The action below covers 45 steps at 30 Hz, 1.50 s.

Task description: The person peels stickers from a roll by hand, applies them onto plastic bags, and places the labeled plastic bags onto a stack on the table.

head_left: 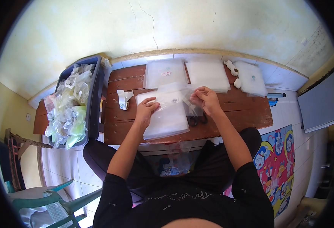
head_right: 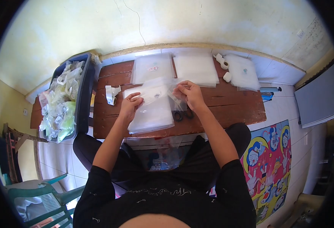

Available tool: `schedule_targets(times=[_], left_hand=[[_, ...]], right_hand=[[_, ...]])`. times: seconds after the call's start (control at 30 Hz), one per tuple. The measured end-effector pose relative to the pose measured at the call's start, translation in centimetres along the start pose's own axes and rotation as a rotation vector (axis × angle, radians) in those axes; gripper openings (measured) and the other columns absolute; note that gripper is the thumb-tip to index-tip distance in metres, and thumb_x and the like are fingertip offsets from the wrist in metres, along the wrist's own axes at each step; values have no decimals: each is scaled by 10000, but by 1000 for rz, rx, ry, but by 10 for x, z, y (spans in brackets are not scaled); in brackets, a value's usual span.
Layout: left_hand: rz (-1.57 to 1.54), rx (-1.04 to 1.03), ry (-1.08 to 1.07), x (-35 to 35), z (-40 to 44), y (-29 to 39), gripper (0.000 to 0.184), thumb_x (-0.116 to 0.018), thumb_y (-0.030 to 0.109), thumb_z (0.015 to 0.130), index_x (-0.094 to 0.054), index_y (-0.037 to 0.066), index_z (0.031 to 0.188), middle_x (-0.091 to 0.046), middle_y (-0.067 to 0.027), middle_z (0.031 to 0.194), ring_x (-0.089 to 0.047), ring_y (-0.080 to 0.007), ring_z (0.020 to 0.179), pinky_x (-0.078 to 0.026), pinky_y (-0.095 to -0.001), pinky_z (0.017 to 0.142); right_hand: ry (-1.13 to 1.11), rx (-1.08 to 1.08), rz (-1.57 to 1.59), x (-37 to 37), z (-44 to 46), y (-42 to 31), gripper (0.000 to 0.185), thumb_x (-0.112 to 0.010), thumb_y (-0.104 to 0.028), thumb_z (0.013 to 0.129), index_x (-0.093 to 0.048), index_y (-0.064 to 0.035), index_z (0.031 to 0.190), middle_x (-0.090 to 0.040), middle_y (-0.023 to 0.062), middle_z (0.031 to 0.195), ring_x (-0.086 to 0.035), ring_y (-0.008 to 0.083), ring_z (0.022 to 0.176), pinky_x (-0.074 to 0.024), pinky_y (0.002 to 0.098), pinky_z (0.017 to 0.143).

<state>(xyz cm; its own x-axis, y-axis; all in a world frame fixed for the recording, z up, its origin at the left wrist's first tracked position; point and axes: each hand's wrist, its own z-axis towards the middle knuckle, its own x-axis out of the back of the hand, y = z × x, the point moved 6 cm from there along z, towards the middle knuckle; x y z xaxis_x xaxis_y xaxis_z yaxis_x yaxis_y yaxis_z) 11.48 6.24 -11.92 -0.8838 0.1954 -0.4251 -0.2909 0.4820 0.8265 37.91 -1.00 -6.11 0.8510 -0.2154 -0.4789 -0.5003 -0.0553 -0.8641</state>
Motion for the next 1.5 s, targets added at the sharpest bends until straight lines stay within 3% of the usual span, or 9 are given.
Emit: schedule_targets(times=[0.2, 0.43, 0.5, 0.7, 0.97, 1.1, 1.3, 1.43, 1.5], left_hand=[[141, -248, 119, 15, 4, 21, 429, -744, -31, 798, -520, -13, 1164, -677, -88, 826, -650, -153, 765, -539, -257, 740], [-25, -81, 122, 21, 29, 19, 438, -733, 12, 832, -523, -13, 1216, -692, -82, 903, -651, -130, 801, -519, -239, 724], [55, -187, 81, 11, 45, 41, 427, -678, 4, 870, -504, 1, 1260, -683, -97, 1059, -643, -144, 812, -532, -262, 759], [98, -589, 74, -36, 58, 133, 514, -630, -94, 833, -504, -16, 1324, -682, -154, 1127, -647, -121, 805, -501, -224, 667], [669, -526, 232, 1, 121, 80, 697, -595, -112, 708, -511, 52, 1381, -675, -176, 1166, -634, -99, 627, -530, -258, 600], [609, -532, 172, 1, 128, 73, 712, -591, -111, 704, -517, 81, 1385, -668, -176, 1184, -641, -112, 635, -537, -271, 591], [640, -472, 280, 12, 147, 79, 709, -621, -85, 708, -528, 109, 1384, -690, -156, 1123, -650, -126, 654, -533, -283, 586], [822, -483, 336, 11, 149, 83, 567, -673, -7, 711, -616, 95, 1266, -711, -125, 948, -669, -170, 680, -536, -323, 637], [946, -509, 353, 10, 147, 83, 510, -689, 21, 711, -645, 91, 1214, -710, -115, 886, -677, -196, 694, -539, -344, 666]], right_hand=[[115, -53, -279, 16, 13, 19, 120, -637, -76, 925, -594, 34, 946, -684, 130, 821, -690, 193, 693, -599, 303, 637], [127, -71, -280, 7, 41, 20, 133, -593, -36, 932, -581, 33, 1044, -675, 147, 809, -672, 201, 660, -585, 315, 606], [61, -3, -348, -7, 57, 2, 225, -544, -58, 956, -556, -6, 1174, -676, 146, 892, -674, 191, 693, -583, 296, 657], [-33, 233, -328, -47, 103, -61, 383, -526, -29, 947, -493, -35, 1329, -686, 140, 940, -658, 176, 675, -573, 297, 652], [147, -31, -531, 9, 160, 14, 461, -580, -30, 893, -471, -10, 1340, -694, 147, 907, -630, 157, 615, -535, 279, 580], [166, -20, -526, 17, 172, 28, 514, -611, -8, 848, -455, 22, 1337, -687, 142, 861, -627, 161, 605, -529, 284, 550], [295, -21, -727, 25, 189, 30, 536, -663, 8, 792, -485, 38, 1297, -662, 117, 793, -637, 163, 612, -530, 291, 528], [342, 16, -946, 25, 198, 30, 513, -671, 2, 762, -526, 25, 1254, -658, 117, 805, -646, 177, 622, -534, 310, 534], [409, 319, -1251, 11, 197, 16, 495, -676, 2, 725, -557, 4, 1206, -649, 120, 798, -658, 236, 667, -547, 350, 605]])
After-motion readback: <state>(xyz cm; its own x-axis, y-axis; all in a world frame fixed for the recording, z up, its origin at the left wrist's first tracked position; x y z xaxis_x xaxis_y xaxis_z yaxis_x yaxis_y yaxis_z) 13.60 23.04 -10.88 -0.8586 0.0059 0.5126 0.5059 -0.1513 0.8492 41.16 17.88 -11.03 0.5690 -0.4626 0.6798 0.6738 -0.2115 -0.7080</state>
